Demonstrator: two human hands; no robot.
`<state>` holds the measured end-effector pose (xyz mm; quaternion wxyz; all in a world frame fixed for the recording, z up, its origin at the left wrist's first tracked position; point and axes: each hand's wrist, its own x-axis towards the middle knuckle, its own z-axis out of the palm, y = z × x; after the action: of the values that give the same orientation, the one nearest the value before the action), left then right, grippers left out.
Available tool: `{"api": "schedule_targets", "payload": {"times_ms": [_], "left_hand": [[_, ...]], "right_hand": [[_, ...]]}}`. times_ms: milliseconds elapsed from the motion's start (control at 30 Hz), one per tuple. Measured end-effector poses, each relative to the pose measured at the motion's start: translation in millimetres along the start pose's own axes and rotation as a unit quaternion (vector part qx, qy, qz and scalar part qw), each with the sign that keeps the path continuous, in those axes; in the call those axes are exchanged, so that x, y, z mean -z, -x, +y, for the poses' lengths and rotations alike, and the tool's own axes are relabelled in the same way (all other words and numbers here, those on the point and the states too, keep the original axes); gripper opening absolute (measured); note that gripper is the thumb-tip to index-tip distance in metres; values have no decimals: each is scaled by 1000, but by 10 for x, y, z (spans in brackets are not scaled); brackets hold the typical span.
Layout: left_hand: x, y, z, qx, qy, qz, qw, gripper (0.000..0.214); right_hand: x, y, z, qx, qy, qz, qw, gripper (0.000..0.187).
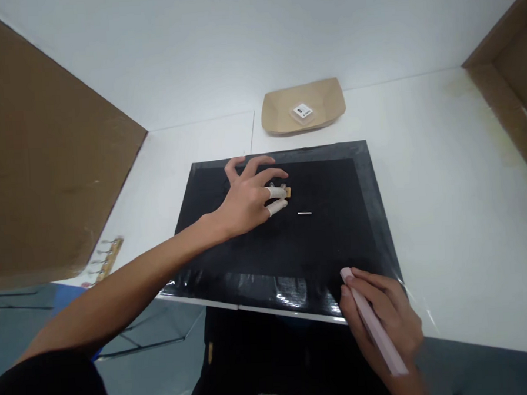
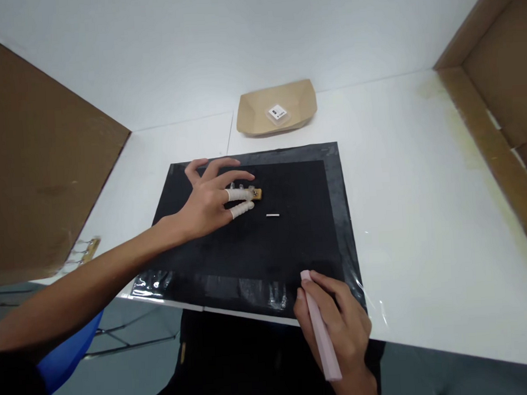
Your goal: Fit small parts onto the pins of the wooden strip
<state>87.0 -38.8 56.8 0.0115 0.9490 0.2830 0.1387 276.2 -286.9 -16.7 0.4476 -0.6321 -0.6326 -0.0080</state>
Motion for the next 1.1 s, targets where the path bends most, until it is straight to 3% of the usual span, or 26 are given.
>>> {"api": "schedule_targets", "payload": {"times_ms": [267,400,733,1100], "left_hand": [[16,-9,-63,32,15,-1,999,20],[3,19,-73,44,-2,5,999,26],[-50,201,79,3,-107,-3,994,19],[-198,216,207,81,-118,-17,990,36]], "right_hand": [[-6,28,14,0,-10,12,1000,23],[24,0,-2,-8,-14,-15,1000,23],[12,21,-2,-11,-16,-5,1000,22],[-7,9,-3,-10,-18,5,1000,21]]}}
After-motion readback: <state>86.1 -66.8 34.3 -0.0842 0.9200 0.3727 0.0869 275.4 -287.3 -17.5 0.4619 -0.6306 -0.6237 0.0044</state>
